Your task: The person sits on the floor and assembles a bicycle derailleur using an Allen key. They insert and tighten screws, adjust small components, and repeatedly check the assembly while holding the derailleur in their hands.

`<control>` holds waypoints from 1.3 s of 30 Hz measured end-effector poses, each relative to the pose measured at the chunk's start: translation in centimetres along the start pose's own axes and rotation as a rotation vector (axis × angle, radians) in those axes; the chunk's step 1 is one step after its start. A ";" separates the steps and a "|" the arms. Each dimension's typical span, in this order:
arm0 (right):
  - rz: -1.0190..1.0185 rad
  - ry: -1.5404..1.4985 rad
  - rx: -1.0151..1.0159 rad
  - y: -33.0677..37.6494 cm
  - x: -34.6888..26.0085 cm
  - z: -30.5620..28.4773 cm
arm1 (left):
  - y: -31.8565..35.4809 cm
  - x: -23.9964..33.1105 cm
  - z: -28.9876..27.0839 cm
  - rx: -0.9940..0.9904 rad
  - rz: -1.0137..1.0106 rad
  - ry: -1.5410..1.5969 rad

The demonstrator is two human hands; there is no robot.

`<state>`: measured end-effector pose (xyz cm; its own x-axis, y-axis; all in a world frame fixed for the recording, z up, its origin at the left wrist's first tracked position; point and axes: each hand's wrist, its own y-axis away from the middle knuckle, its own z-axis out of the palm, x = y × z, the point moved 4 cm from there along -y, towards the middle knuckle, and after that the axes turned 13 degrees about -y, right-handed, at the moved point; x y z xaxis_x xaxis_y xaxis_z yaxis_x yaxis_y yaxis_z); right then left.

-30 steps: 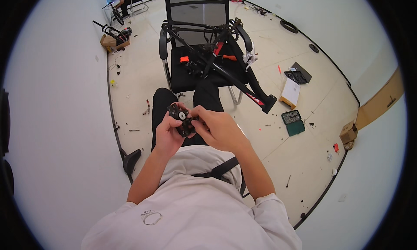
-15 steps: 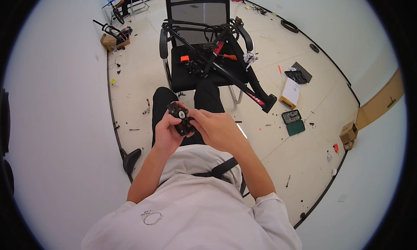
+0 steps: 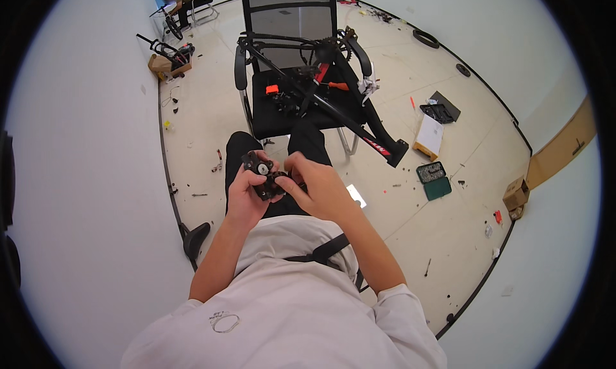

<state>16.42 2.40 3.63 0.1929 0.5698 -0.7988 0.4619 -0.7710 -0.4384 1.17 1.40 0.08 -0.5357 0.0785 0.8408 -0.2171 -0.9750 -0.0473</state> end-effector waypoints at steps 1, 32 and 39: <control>0.073 -0.056 0.008 0.0 0.3 -0.1 | 0.0 0.1 0.0 -0.010 0.031 0.018; 0.290 -0.634 -0.032 -0.1 0.6 -2.2 | -0.3 -0.8 0.9 0.020 0.014 0.068; 0.252 -0.586 -0.040 0.0 -0.5 -0.6 | 0.0 0.3 0.5 0.208 0.293 -0.190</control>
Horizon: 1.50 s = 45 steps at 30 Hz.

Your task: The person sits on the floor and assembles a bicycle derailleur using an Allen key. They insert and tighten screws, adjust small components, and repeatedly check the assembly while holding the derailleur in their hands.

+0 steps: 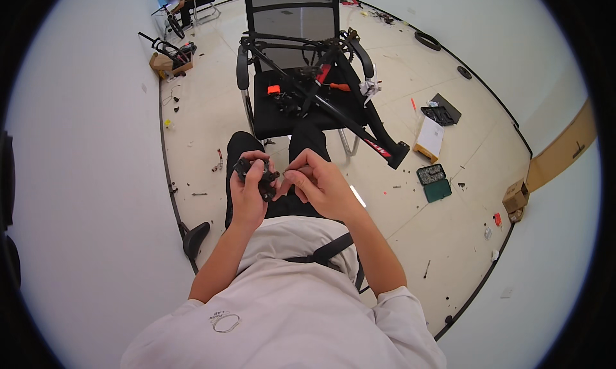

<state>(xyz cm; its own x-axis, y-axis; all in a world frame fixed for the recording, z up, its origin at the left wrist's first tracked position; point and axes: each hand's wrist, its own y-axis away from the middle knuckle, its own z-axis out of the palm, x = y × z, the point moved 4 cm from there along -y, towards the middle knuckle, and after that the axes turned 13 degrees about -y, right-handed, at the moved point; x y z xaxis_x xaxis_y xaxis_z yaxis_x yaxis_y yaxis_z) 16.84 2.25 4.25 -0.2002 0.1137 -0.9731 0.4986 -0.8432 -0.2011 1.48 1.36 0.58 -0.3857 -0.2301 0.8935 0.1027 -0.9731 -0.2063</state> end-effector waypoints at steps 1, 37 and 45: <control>0.007 -0.012 0.003 0.0 0.2 0.0 | 0.0 0.1 0.1 -0.004 0.014 -0.016; -0.079 0.359 -0.088 -2.9 2.1 3.8 | -0.3 -0.3 -3.4 0.318 0.079 -0.154; 0.144 0.224 -0.097 -2.3 2.3 3.5 | 0.4 0.9 -2.7 0.298 0.402 -0.402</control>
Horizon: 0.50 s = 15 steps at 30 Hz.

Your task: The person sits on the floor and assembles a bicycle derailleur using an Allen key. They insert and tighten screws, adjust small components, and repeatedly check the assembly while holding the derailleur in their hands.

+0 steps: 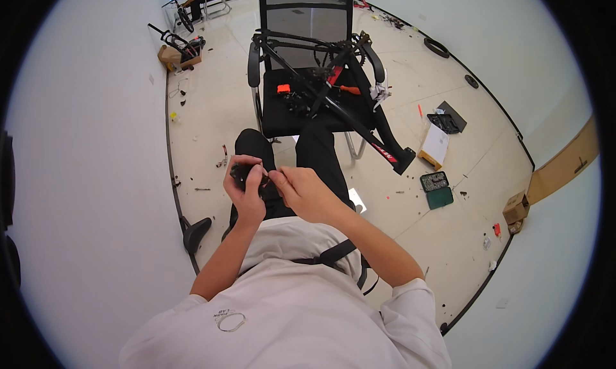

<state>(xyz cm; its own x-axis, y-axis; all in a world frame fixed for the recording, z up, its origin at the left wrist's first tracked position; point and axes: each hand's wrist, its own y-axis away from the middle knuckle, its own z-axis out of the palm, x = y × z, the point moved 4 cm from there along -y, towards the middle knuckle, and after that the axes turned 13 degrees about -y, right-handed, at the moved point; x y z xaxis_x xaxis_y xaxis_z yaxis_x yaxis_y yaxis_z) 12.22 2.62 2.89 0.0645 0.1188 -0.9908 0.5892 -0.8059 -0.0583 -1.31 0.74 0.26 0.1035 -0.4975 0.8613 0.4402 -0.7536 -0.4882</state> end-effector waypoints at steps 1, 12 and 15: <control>0.038 -0.066 -0.015 0.0 0.2 0.0 | 0.0 0.3 0.0 -0.002 0.106 -0.067; -0.367 0.263 0.002 0.4 -2.5 0.1 | -1.2 -0.7 0.0 -0.227 -0.302 0.229; -0.472 0.466 -0.075 0.7 -3.4 -0.4 | -1.0 0.3 0.8 -0.337 -0.539 0.351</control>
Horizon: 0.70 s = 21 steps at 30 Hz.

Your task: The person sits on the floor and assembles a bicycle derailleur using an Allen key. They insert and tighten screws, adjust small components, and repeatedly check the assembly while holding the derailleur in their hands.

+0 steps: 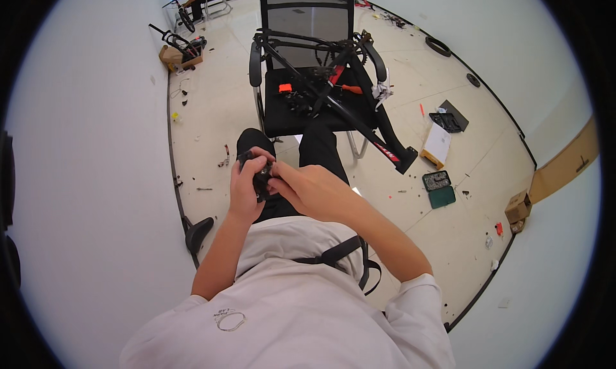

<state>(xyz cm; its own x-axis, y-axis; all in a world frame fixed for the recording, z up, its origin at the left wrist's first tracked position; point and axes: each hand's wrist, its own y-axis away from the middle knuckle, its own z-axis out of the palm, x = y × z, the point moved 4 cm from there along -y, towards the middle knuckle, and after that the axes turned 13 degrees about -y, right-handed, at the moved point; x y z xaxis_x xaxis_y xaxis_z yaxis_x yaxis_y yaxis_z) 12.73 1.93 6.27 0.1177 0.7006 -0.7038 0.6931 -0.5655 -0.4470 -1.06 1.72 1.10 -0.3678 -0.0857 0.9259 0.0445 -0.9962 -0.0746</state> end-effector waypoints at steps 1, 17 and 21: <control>-0.009 0.086 -0.063 0.1 -0.3 -0.2 | 0.1 0.3 0.4 -0.035 -0.090 0.045; -0.439 0.716 -0.565 0.9 -0.6 -1.5 | 0.8 -2.3 1.6 -0.518 -0.648 0.032; -0.422 0.722 -0.659 0.3 -0.7 -1.4 | 0.8 -3.5 1.3 -0.541 -0.707 0.040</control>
<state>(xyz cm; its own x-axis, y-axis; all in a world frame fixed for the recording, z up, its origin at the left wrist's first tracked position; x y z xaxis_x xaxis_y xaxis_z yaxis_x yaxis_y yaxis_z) 13.86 1.92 7.45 0.0223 0.9993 0.0293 0.9990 -0.0212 -0.0388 1.48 1.20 -1.75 -0.1760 0.5615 0.8086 -0.6462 -0.6855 0.3354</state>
